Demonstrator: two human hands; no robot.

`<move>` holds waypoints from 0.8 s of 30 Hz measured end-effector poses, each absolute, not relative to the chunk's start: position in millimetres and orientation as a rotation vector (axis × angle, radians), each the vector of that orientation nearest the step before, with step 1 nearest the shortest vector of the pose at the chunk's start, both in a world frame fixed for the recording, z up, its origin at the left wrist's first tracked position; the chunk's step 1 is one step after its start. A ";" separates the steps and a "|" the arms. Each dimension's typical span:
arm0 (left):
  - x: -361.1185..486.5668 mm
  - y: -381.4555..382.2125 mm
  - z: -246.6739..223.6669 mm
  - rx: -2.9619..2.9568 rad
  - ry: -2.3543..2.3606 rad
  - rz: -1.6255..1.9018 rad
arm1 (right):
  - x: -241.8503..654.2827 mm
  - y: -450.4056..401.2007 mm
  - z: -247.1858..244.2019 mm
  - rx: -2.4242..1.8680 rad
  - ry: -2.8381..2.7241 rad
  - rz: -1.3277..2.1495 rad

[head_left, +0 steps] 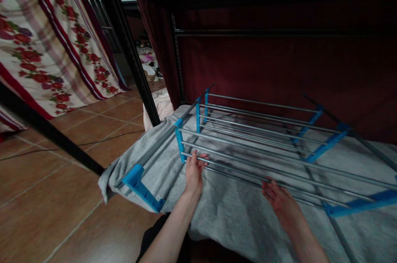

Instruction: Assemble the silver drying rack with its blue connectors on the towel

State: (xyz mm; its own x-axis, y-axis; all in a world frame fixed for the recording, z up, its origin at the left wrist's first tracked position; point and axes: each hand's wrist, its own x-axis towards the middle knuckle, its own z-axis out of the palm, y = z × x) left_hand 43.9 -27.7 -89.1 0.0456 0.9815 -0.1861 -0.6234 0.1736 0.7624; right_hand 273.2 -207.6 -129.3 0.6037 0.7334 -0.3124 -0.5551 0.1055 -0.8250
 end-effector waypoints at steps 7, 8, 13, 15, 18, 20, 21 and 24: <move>29.9 -14.4 -92.1 0.528 0.835 1.444 | 276.2 -208.5 -137.8 -1.185 -0.252 0.917; 29.0 -13.8 -92.2 0.529 0.835 1.448 | 276.8 -208.5 -138.5 -1.192 -0.256 0.915; 29.9 -13.3 -96.8 0.572 0.868 1.473 | 273.9 -207.7 -136.1 -1.265 -0.271 1.033; 30.9 -13.0 -99.6 0.599 0.908 1.484 | 265.0 -208.9 -131.5 -1.326 -0.346 1.161; 31.1 -12.3 -102.8 0.642 0.990 1.497 | 243.1 -211.8 -120.1 -1.452 -0.613 1.116; 30.4 -11.9 -103.5 0.662 1.025 1.503 | 227.4 -210.9 -110.7 -1.562 -0.862 0.877; 29.9 -11.8 -103.2 0.665 1.034 1.506 | 220.5 -208.7 -105.9 -1.610 -0.999 0.716; 28.6 -12.0 -100.7 0.671 1.048 1.514 | 205.3 -193.0 -94.8 -1.680 -1.462 0.214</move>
State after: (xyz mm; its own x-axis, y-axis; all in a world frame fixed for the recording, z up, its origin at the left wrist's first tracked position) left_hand 28.6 -12.0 -100.7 -0.2178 0.9673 -0.1300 -0.4627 0.0149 0.8864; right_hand 205.3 -193.0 -94.8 0.2944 0.8693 0.3971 0.7187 0.0725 -0.6915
